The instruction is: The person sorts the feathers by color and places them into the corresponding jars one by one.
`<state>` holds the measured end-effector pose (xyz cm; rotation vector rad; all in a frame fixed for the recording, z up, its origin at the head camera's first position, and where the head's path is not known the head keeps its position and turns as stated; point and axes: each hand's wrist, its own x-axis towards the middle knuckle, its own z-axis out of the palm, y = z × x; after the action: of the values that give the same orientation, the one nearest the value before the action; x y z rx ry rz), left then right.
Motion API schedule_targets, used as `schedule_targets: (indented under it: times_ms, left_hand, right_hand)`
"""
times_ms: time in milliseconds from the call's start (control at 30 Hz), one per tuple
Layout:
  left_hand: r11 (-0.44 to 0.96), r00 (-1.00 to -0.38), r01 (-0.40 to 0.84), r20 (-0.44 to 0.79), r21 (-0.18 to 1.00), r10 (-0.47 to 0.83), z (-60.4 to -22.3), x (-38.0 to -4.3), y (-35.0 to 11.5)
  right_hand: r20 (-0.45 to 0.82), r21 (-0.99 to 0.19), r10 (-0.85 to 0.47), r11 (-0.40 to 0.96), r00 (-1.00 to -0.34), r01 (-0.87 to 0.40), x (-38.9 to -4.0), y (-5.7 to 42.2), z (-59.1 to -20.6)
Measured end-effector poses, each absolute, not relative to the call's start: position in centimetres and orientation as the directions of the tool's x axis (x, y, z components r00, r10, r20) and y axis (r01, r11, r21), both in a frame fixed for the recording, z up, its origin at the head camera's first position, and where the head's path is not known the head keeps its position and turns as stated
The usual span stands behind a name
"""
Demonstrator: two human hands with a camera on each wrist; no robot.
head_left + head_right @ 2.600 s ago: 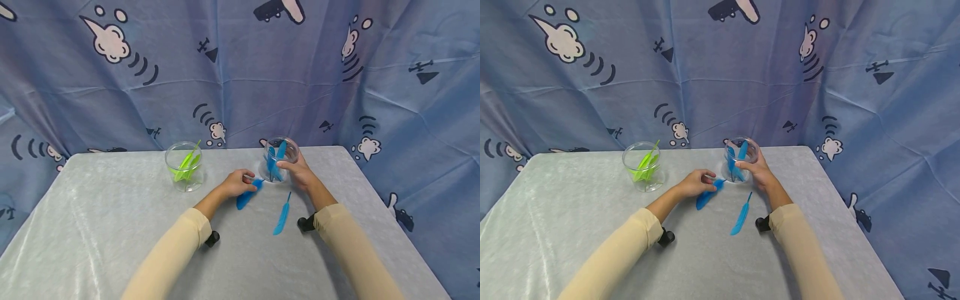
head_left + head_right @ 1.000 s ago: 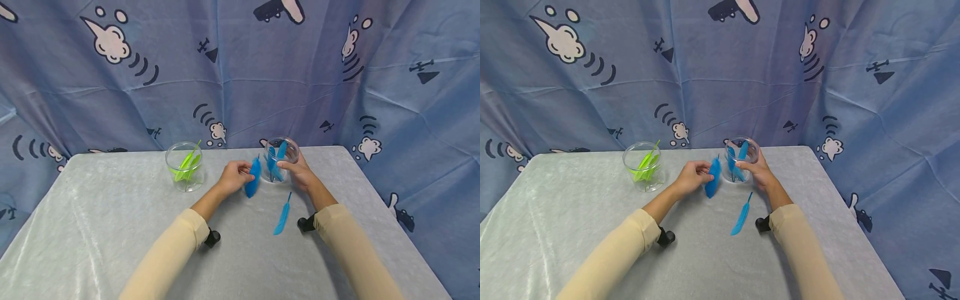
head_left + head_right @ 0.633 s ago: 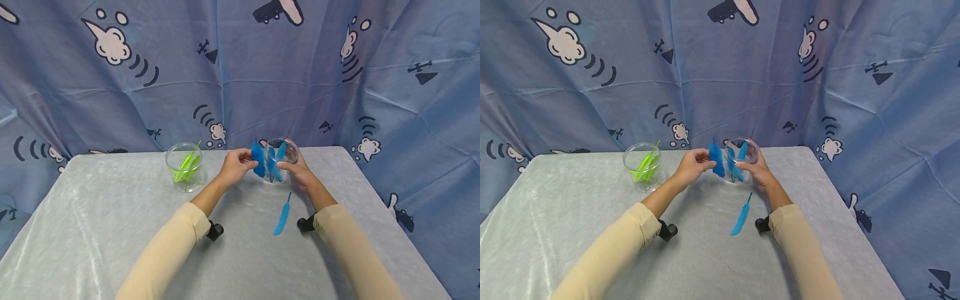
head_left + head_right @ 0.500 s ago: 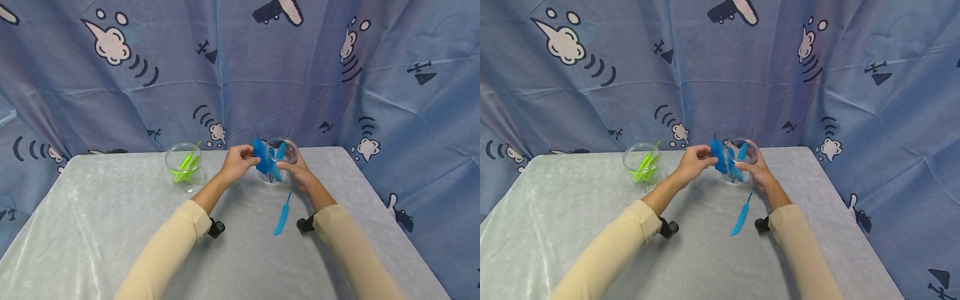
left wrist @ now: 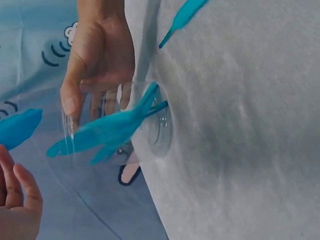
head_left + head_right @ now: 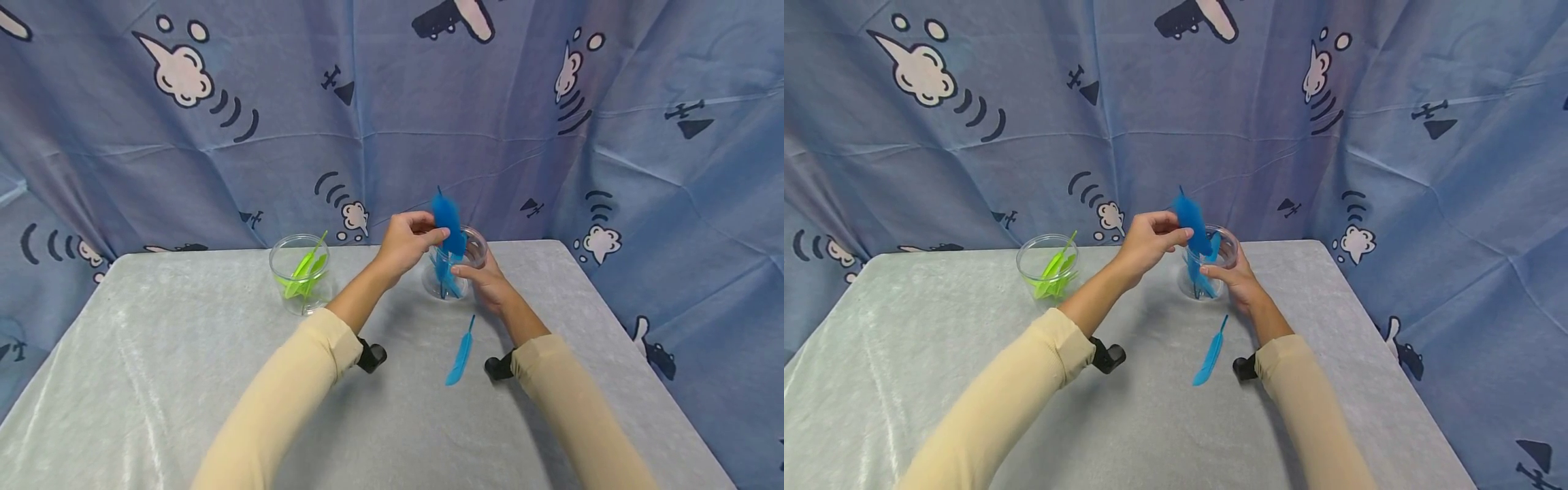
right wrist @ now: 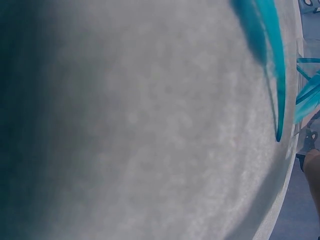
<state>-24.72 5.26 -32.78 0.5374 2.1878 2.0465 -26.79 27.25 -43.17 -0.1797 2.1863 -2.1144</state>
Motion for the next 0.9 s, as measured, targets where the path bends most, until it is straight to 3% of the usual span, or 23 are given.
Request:
schedule_targets:
  times_ms: [300,500,900]
  left_hand:
    - [0.033,-0.958,0.150,0.137,0.988,0.253,-33.2,-24.7,7.1]
    - [0.110,-0.966,0.154,0.126,0.982,0.224,-34.6,-25.0,8.0]
    - [0.311,-0.944,0.238,0.144,0.920,0.297,-35.2,-24.9,8.7]
  right_hand:
    - [0.012,-0.999,-0.146,0.037,-0.989,-0.018,-26.7,27.2,-43.2]
    - [0.010,-0.999,-0.143,0.041,-0.990,-0.016,-26.6,27.0,-43.1]
    - [0.007,-1.000,-0.159,0.006,-0.987,-0.008,-26.5,27.2,-43.0]
